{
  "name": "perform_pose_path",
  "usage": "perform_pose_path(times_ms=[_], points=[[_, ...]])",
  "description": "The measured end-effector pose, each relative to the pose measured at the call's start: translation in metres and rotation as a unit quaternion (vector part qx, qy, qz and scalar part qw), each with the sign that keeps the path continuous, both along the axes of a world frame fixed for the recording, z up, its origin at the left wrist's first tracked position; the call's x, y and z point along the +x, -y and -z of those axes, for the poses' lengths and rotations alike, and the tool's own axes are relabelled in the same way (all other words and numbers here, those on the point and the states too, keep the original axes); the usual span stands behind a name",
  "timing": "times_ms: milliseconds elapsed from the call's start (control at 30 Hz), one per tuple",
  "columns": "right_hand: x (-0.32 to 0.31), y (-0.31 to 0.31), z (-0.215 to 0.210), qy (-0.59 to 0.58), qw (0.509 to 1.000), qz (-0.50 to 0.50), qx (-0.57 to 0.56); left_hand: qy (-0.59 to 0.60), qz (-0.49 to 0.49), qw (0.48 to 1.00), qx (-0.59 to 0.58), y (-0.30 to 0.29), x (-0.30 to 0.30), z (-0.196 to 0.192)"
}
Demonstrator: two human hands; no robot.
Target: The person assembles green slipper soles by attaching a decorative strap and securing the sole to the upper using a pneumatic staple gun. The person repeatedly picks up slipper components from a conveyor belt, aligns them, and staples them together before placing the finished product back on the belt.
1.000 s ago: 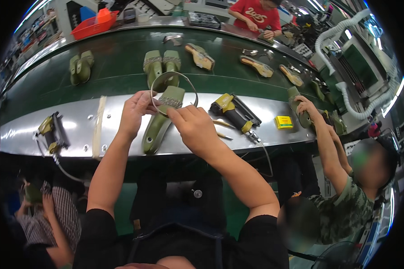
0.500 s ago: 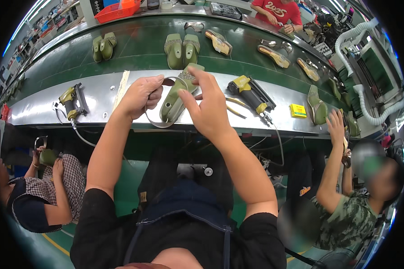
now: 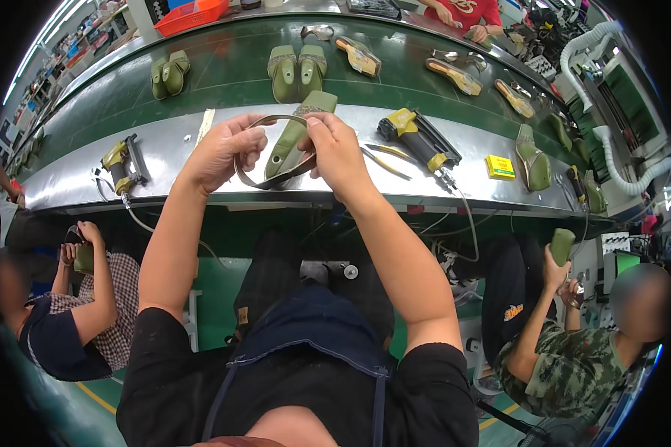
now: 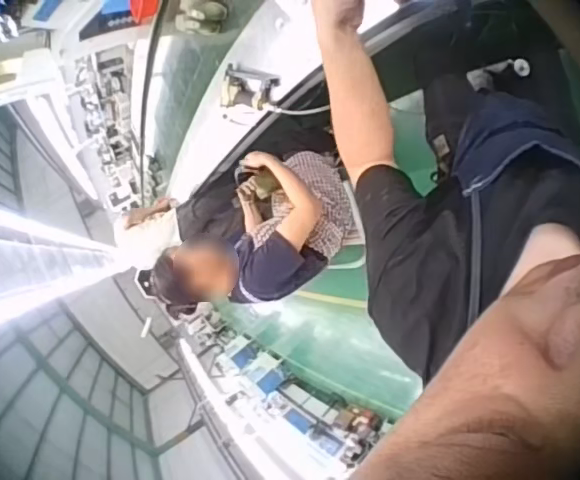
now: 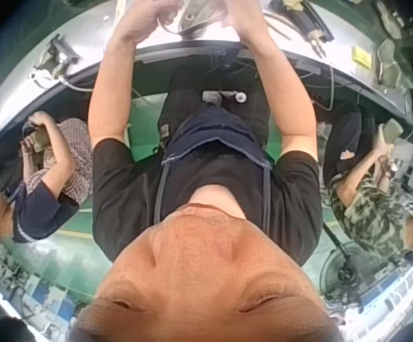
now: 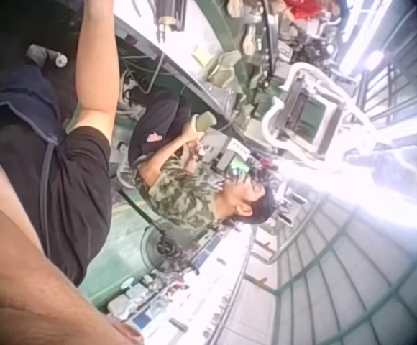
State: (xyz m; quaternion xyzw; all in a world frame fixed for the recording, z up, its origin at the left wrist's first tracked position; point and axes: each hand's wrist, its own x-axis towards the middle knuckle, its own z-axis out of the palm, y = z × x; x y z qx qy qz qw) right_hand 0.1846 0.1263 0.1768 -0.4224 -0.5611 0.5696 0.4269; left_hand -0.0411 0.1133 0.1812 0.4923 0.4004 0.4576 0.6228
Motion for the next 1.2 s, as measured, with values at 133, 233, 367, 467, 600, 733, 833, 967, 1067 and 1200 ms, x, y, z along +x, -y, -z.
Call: perform_pose_path(times_ms=[133, 233, 367, 467, 600, 733, 833, 967, 1067, 1200], points=[[-0.003, 0.003, 0.016, -0.076, 0.996, -0.04, -0.001, -0.039, -0.041, 0.996, 0.071, -0.003, -0.008, 0.005], [0.0, 0.004, 0.029, -0.115, 0.989, -0.07, -0.066, -0.054, -0.036, 0.993, 0.099, -0.001, -0.005, 0.006], [0.001, 0.005, 0.033, -0.091, 0.99, -0.072, -0.079, -0.094, -0.03, 0.988, 0.122, -0.012, -0.007, 0.014], [-0.004, 0.011, 0.034, -0.022, 0.997, -0.044, -0.059, -0.148, -0.024, 0.979, 0.138, -0.029, -0.01, 0.018], [-0.015, 0.013, 0.066, 0.083, 0.997, 0.003, -0.001, -0.211, 0.0, 0.961, 0.177, -0.067, -0.009, 0.046], [-0.032, 0.024, 0.093, 0.271, 0.891, 0.127, 0.342, -0.214, 0.041, 0.947, 0.234, -0.089, -0.009, 0.07], [-0.051, 0.04, 0.091, 0.283, 0.819, 0.131, 0.481, -0.257, 0.007, 0.931, 0.26, -0.095, -0.006, 0.075], [-0.073, 0.038, 0.108, 0.285, 0.842, 0.037, 0.457, -0.202, 0.025, 0.955, 0.216, -0.105, -0.007, 0.077], [-0.08, 0.034, 0.122, 0.29, 0.857, 0.037, 0.425, -0.169, 0.028, 0.966, 0.193, -0.108, -0.007, 0.082], [-0.078, 0.028, 0.125, 0.197, 0.933, 0.102, 0.282, -0.171, 0.02, 0.964, 0.204, -0.108, -0.009, 0.091]])
